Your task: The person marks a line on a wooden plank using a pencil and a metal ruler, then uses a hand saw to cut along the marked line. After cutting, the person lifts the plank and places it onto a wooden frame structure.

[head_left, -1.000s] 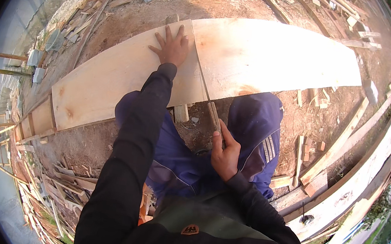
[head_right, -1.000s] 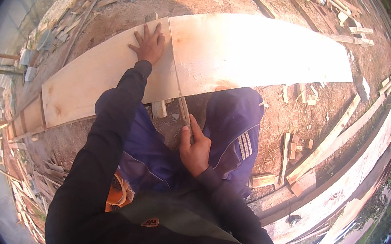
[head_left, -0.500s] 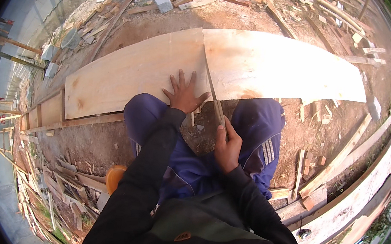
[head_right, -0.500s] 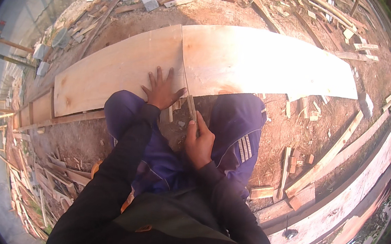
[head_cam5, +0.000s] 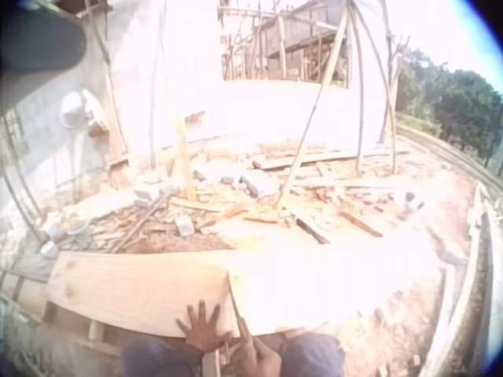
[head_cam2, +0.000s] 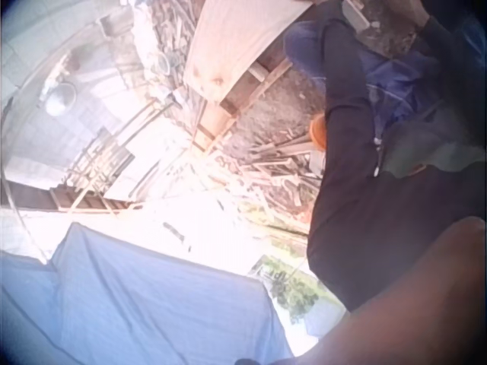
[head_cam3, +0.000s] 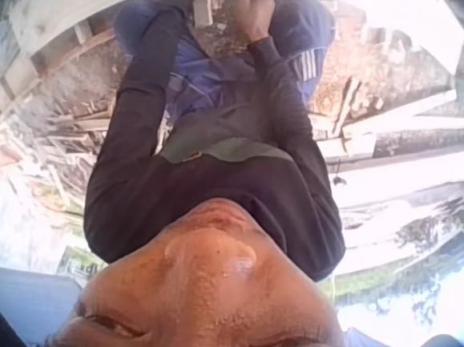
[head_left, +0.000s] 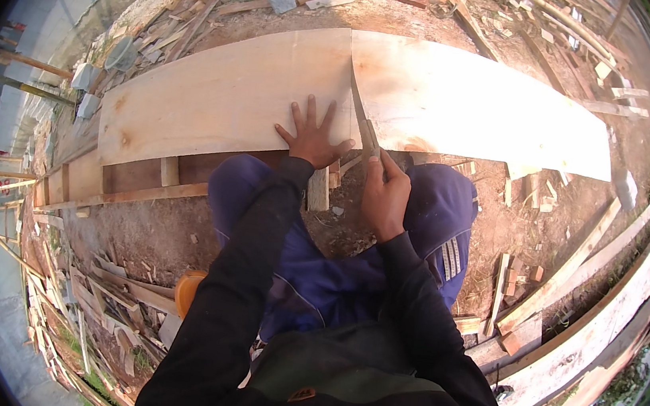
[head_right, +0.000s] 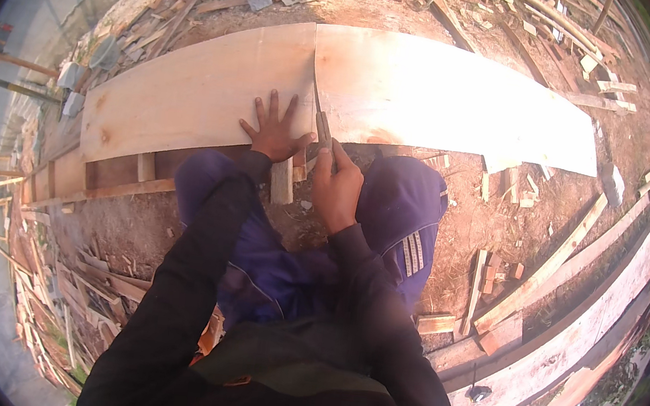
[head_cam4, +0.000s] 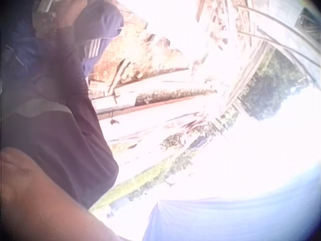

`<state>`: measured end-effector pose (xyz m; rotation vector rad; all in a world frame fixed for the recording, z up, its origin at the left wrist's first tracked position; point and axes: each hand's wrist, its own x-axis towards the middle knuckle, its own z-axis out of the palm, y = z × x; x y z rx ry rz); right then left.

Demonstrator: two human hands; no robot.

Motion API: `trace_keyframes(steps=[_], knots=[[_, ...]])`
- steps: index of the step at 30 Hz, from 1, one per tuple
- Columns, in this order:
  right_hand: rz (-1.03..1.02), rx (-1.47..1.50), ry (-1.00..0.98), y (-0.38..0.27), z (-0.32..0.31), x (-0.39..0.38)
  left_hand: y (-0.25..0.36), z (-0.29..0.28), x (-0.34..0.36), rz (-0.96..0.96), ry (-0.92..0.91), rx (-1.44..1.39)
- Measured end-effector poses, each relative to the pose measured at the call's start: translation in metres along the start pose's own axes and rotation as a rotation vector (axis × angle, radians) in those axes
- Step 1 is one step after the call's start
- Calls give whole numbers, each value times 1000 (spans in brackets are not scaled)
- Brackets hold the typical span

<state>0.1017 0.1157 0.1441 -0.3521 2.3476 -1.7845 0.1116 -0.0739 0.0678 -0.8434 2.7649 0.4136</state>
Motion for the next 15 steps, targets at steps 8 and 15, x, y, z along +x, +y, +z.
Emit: trace_keyframes(steps=[8, 15], knots=[[157, 196, -57, -36, 20, 27, -12, 12, 12, -35, 55, 39], [117, 46, -72, -29, 18, 29, -9, 15, 8, -3, 37, 268]])
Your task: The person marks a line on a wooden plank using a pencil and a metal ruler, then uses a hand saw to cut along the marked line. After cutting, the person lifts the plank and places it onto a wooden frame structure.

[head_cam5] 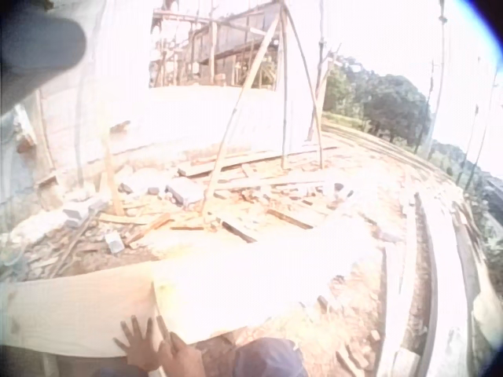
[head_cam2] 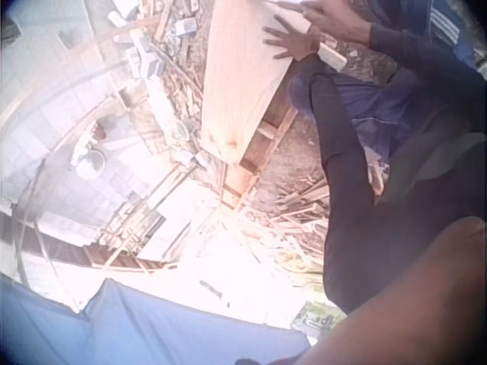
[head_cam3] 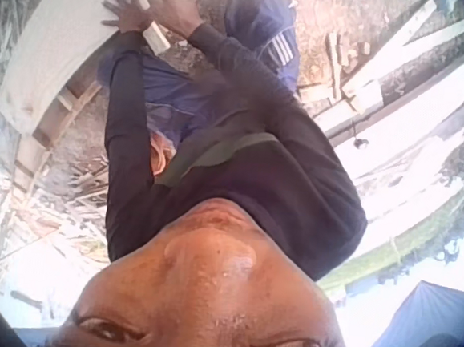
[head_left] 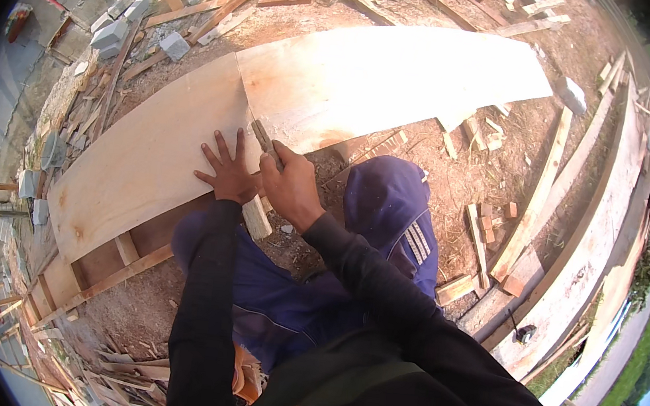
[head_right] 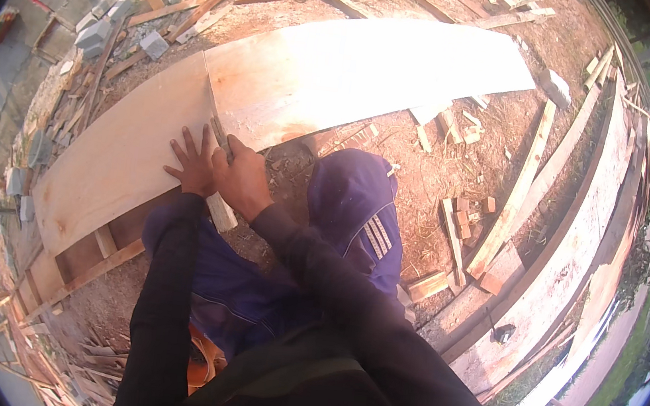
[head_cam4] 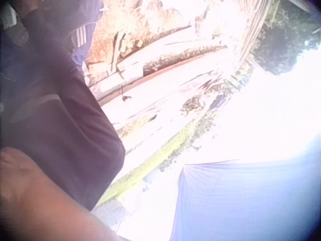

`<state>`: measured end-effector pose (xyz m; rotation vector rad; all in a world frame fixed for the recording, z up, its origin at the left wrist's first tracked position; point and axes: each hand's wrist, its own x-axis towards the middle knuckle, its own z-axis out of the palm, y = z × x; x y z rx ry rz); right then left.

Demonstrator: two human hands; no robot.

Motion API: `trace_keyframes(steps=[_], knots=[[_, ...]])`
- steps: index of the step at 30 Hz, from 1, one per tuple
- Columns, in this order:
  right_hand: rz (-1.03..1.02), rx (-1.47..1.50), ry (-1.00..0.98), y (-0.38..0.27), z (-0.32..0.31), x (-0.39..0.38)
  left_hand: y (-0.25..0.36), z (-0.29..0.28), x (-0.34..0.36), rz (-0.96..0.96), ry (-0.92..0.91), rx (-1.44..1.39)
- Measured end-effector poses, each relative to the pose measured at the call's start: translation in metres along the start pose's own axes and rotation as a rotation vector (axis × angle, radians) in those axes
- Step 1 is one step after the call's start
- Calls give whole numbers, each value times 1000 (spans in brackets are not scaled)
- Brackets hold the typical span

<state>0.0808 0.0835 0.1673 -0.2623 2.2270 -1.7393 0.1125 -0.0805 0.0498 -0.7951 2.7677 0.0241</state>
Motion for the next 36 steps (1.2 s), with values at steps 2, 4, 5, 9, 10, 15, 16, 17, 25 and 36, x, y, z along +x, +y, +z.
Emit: trace_keyframes(steps=[2, 4, 5, 9, 10, 15, 16, 17, 25, 36], knots=[[-1, 15, -15, -2, -6, 1, 11, -6, -3, -1, 25, 6], [24, 37, 0, -5, -12, 2, 18, -4, -7, -19, 73, -34], [38, 54, 1, -7, -10, 1, 17, -2, -10, -22, 107, -34], [5, 41, -1, -9, -6, 6, 22, 0, -15, -42, 125, -27], [7, 17, 1, -11, -7, 8, 24, 7, -13, -40, 122, -31], [-9, -16, -29, -3, -6, 20, 18, 17, -16, -50, 158, -47], [-83, -5, 18, -2, -7, 19, 18, 11, -19, -56, 218, -55], [-158, 23, 60, -1, -8, 18, 13, 5, -19, -47, 222, -63], [138, 347, -110, 8, -27, -21, -13, -31, -11, 129, 233, -85], [128, 87, -91, 52, -19, -95, -7, 8, 17, 150, 489, -259]])
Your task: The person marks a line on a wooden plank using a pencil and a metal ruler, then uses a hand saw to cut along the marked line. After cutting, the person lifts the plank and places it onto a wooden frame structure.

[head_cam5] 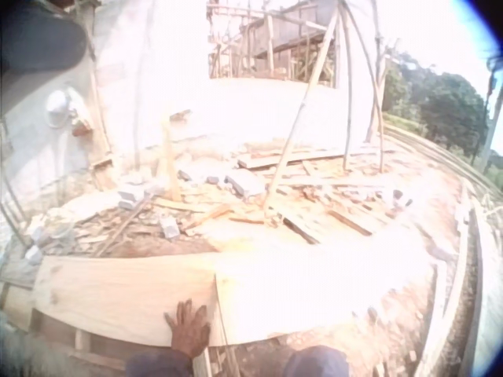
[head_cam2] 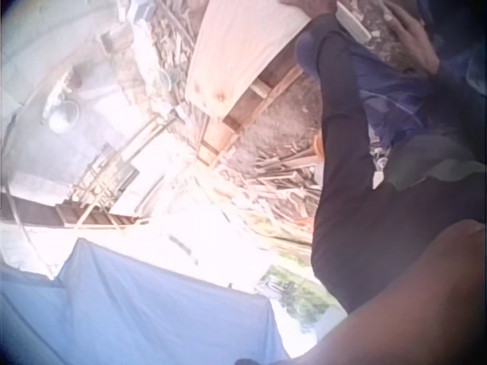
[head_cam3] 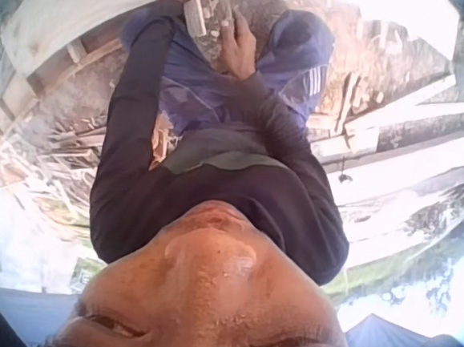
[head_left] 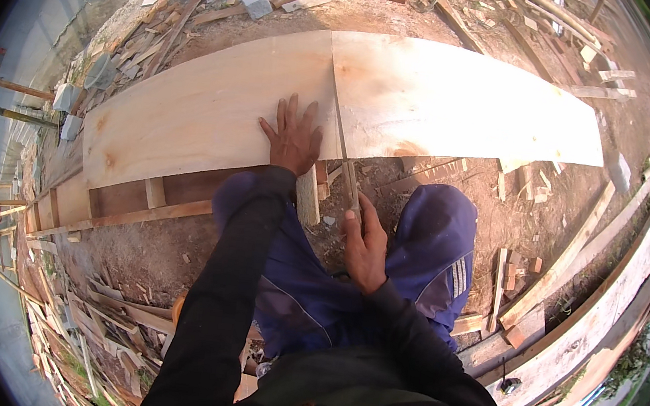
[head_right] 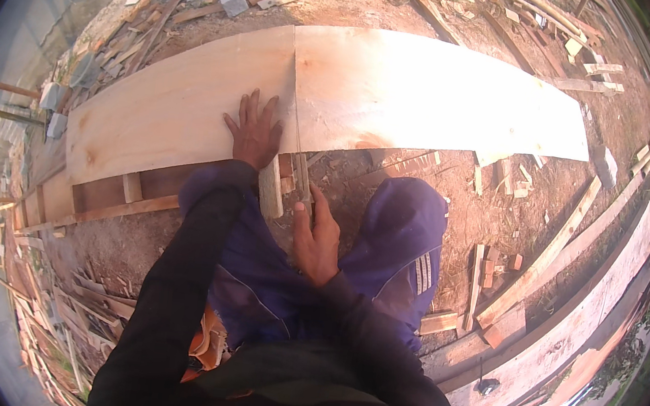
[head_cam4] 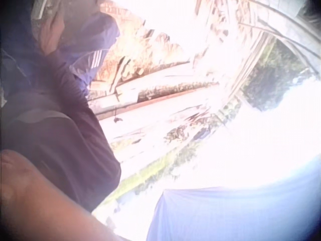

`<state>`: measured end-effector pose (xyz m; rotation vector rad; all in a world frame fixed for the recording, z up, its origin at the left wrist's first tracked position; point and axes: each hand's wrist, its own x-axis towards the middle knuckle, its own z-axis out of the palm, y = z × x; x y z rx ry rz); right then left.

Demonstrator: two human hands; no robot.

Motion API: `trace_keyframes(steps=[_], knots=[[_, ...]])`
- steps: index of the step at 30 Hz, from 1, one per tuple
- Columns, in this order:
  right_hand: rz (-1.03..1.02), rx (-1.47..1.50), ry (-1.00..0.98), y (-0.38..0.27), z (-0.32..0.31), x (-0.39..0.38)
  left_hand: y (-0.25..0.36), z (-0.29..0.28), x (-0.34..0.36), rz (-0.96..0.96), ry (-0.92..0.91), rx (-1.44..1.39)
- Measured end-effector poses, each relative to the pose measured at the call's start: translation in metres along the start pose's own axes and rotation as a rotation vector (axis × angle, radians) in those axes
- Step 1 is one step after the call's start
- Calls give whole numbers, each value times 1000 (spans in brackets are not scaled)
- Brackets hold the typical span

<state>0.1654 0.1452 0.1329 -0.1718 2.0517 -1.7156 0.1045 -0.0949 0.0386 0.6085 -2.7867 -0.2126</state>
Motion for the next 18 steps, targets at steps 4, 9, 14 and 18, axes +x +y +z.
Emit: trace_keyframes(steps=[4, 9, 14, 18], knots=[[1, 0, -51, 16, -1, -1, -8, 6, 4, -48, -123, -66], [55, -28, -40, 17, -8, 4, -4, 7, 6, -58, -127, -28], [22, 228, -152, -18, -31, -44, -4, 5, 11, -51, -110, 34], [-114, 53, -167, -51, -47, -70, 1, -12, 17, -49, -177, 57]])
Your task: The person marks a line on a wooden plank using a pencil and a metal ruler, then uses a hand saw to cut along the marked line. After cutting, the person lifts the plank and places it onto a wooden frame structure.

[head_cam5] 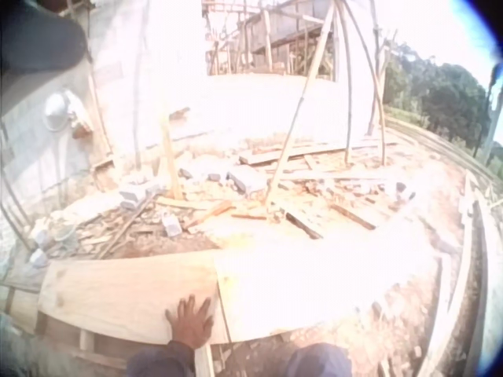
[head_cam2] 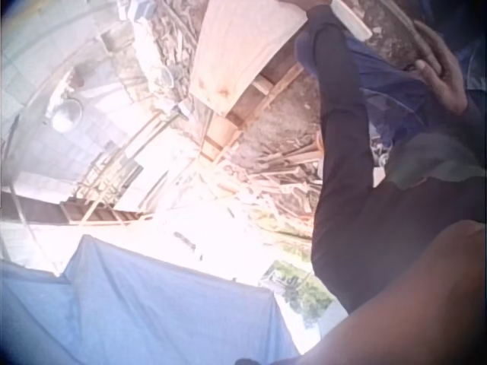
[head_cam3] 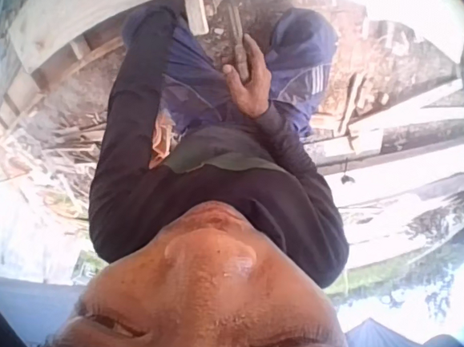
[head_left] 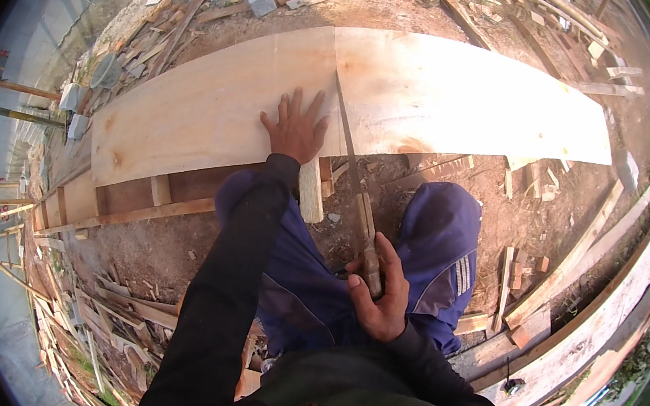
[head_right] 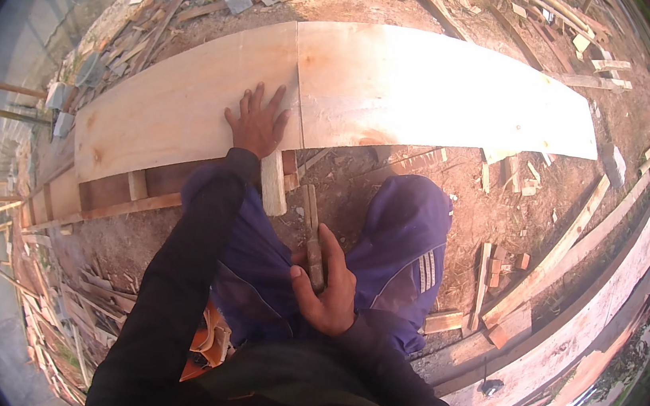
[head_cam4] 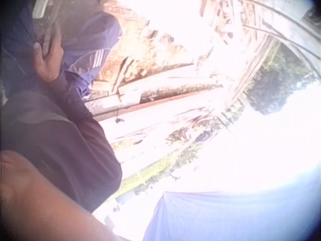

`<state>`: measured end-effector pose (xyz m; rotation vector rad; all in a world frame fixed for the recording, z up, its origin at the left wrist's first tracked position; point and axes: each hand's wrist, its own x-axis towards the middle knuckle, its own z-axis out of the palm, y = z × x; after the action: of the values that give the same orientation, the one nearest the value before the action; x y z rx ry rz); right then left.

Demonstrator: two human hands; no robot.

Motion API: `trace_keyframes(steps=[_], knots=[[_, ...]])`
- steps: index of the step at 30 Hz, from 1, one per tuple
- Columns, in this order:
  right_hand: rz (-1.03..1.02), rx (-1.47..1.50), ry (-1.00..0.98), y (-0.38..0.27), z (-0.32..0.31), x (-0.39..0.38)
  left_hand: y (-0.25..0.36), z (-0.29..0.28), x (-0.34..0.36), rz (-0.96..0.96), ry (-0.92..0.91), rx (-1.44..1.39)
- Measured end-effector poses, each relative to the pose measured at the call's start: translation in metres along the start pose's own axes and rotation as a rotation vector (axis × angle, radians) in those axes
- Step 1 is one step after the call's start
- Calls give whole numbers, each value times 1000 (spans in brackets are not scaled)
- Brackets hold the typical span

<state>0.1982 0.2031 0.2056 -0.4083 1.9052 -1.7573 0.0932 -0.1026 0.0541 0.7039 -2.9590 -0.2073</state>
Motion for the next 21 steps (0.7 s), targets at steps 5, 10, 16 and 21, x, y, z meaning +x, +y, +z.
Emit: trace_keyframes(steps=[5, 10, 16, 21], knots=[[79, -125, 96, -21, 23, -11, -1, 10, 3, -37, 39, 56], [216, 40, 99, -33, 31, -11, 0, 13, 7, -50, 65, 46], [220, 111, 197, -19, 27, -11, 0, 21, 5, -35, 132, 22], [233, 111, 195, -18, 39, 27, 0, 19, 9, -33, 133, 34]])
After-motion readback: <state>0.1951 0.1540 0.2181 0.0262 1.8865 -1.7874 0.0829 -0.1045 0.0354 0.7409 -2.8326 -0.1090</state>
